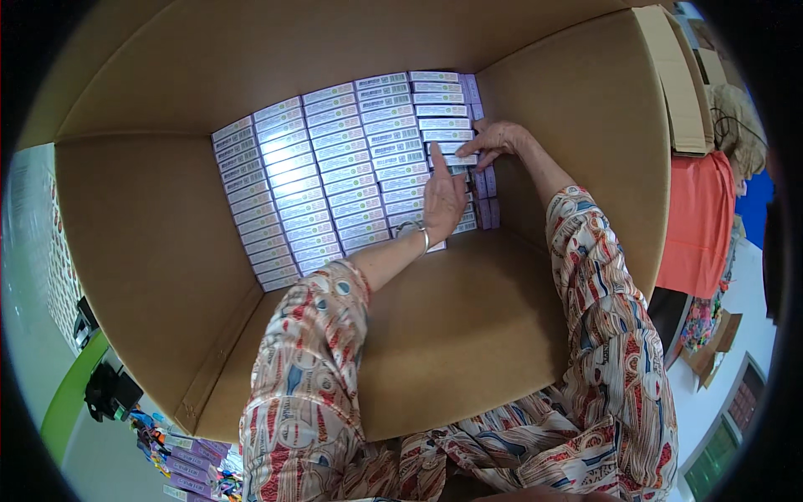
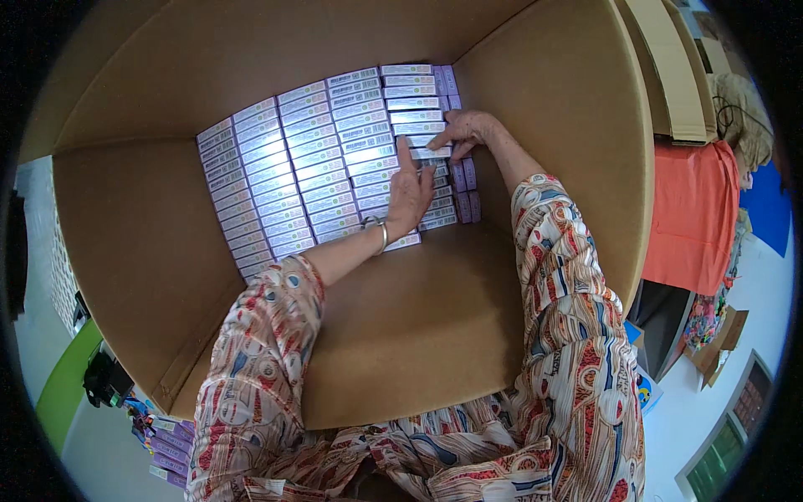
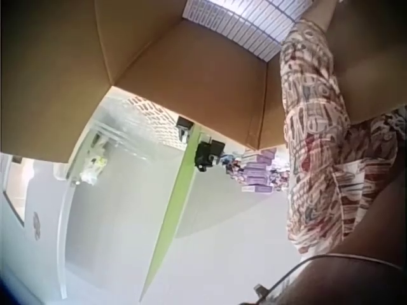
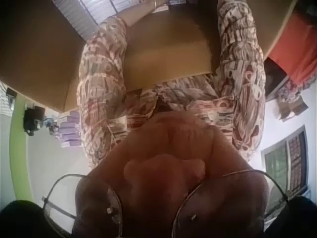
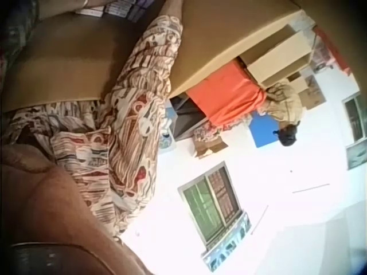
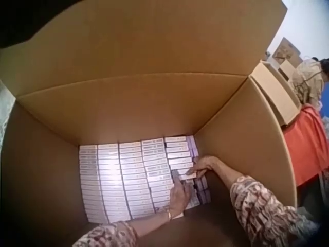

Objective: Packing small purple product boxes into a large cardboard shipping carton.

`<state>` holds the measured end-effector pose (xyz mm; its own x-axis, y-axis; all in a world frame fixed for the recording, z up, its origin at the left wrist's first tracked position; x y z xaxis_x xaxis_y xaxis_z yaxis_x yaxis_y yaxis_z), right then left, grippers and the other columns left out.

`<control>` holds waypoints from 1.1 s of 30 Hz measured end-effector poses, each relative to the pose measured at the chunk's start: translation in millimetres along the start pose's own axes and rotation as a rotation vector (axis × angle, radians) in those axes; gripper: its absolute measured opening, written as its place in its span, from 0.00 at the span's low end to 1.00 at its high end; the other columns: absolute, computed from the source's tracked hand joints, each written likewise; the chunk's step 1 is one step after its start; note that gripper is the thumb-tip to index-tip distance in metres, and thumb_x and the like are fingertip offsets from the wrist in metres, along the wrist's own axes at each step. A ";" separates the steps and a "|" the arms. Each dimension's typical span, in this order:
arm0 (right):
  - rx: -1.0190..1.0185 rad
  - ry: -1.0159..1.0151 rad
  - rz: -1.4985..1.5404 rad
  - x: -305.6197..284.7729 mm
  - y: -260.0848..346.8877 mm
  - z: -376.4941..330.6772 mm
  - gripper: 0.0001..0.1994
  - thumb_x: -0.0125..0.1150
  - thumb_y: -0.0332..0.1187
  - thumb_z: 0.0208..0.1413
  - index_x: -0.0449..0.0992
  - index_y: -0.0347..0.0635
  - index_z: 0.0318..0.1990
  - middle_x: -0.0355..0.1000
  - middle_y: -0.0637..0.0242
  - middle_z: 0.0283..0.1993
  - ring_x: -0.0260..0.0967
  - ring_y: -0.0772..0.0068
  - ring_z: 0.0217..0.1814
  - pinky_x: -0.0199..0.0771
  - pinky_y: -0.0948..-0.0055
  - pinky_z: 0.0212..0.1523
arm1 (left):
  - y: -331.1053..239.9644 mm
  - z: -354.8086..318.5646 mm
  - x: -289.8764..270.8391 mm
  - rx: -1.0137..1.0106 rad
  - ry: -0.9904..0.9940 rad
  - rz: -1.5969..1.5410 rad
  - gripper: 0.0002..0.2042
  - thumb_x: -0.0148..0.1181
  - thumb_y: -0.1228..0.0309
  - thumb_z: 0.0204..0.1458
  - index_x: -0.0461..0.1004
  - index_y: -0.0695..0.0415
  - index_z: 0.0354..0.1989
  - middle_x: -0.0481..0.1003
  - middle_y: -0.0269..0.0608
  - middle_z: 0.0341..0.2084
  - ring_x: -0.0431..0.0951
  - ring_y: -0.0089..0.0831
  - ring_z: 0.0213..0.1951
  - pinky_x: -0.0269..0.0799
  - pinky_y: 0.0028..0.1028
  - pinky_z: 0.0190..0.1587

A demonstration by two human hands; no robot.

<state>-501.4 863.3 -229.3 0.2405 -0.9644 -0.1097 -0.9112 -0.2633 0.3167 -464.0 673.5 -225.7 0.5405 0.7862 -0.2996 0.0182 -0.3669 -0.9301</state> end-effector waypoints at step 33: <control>-0.589 -0.735 0.215 -0.3 1.1 52.6 0.27 0.43 0.48 0.63 0.65 0.30 0.57 0.66 0.37 0.55 0.63 0.40 0.59 0.63 0.58 0.58 | 12.1 36.8 -6.9 0.855 0.382 1.026 0.29 0.50 0.69 0.52 0.57 0.53 0.66 0.53 0.47 0.66 0.49 0.48 0.68 0.42 0.47 0.68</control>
<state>-520.1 864.6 -278.5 -0.3640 -0.7901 -0.4932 -0.5495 -0.2454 0.7986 -498.4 681.9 -242.7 0.1954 0.1200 -0.9734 -0.9625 -0.1671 -0.2138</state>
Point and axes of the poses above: each hand's wrist, its own z-axis towards the middle knuckle, its own x-axis out of the palm, y = z × x, the point moved 2 cm from there along z, towards the middle knuckle
